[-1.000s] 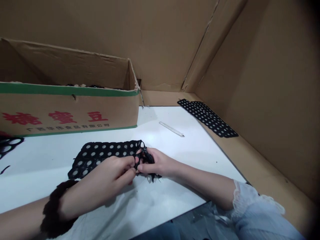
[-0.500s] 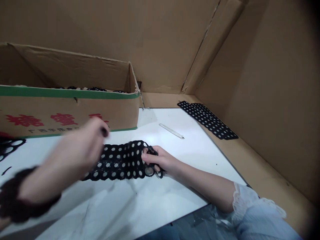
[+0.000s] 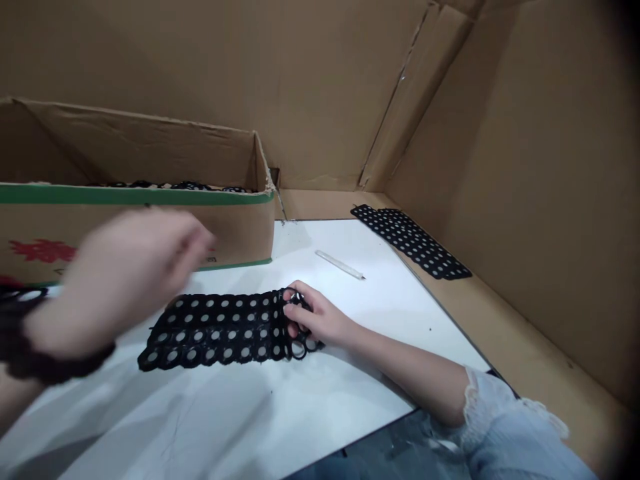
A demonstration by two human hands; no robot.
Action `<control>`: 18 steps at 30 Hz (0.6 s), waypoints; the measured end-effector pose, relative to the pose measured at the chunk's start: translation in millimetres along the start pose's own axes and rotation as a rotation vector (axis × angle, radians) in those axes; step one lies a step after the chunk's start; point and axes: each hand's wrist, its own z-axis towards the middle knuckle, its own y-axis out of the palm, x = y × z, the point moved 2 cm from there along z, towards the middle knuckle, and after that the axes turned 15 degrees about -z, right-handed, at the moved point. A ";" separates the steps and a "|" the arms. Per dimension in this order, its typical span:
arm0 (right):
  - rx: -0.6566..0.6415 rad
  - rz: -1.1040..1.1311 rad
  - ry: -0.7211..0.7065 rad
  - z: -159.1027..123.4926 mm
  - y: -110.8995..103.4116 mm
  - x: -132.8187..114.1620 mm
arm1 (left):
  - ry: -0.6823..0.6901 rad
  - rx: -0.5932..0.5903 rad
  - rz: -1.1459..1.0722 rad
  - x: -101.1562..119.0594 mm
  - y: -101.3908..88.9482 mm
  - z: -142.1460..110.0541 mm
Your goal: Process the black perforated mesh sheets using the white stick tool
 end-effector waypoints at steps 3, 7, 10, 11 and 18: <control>-0.030 0.052 0.004 -2.3 1.9 -1.0 | 0.123 -0.296 -0.049 34.1 42.7 -19.6; -0.110 0.145 0.026 -6.1 5.1 1.5 | 0.178 -0.358 -0.096 44.4 66.7 -27.4; -0.173 0.177 0.006 -8.5 7.6 3.0 | 0.225 -0.394 -0.126 42.2 69.7 -27.6; -0.183 0.183 -0.008 -9.2 8.4 3.1 | 0.231 -0.419 -0.149 41.7 70.0 -28.0; -0.211 0.139 -0.070 -14.6 16.1 -1.6 | 0.081 -0.576 -0.383 43.0 71.5 -31.6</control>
